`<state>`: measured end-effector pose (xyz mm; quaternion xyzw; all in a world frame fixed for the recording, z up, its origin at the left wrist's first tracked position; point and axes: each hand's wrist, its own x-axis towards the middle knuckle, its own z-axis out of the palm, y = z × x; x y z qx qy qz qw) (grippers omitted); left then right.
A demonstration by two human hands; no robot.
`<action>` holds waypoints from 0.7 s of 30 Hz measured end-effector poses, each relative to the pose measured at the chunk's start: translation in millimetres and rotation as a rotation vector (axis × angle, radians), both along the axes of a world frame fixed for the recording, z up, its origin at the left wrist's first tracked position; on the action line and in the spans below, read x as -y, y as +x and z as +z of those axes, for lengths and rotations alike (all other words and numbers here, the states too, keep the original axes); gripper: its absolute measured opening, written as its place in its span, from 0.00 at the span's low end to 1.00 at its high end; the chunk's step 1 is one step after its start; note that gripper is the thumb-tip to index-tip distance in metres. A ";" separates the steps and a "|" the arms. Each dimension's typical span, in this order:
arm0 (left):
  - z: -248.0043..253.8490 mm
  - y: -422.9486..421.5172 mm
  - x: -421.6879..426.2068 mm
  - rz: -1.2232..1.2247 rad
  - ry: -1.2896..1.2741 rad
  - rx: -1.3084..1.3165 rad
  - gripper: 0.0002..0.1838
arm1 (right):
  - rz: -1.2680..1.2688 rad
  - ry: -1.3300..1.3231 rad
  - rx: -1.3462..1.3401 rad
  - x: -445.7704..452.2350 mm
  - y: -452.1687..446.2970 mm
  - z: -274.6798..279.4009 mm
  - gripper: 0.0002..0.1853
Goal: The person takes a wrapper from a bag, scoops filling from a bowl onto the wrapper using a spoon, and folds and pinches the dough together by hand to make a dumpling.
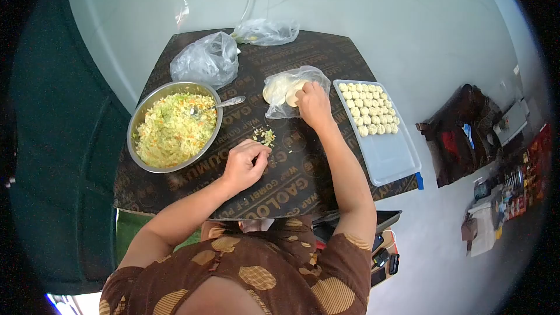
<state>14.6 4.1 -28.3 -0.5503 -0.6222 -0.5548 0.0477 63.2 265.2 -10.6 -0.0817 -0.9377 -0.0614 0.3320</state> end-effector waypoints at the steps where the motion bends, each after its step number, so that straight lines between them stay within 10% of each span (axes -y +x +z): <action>1: 0.2 0.5 0.1 -0.006 0.000 -0.001 0.04 | 0.001 0.014 0.000 4.1 0.0 0.1 0.06; 21: -1.1 -1.0 0.7 0.011 -0.028 0.027 0.05 | -0.044 0.187 0.033 13.0 -7.4 -4.4 0.04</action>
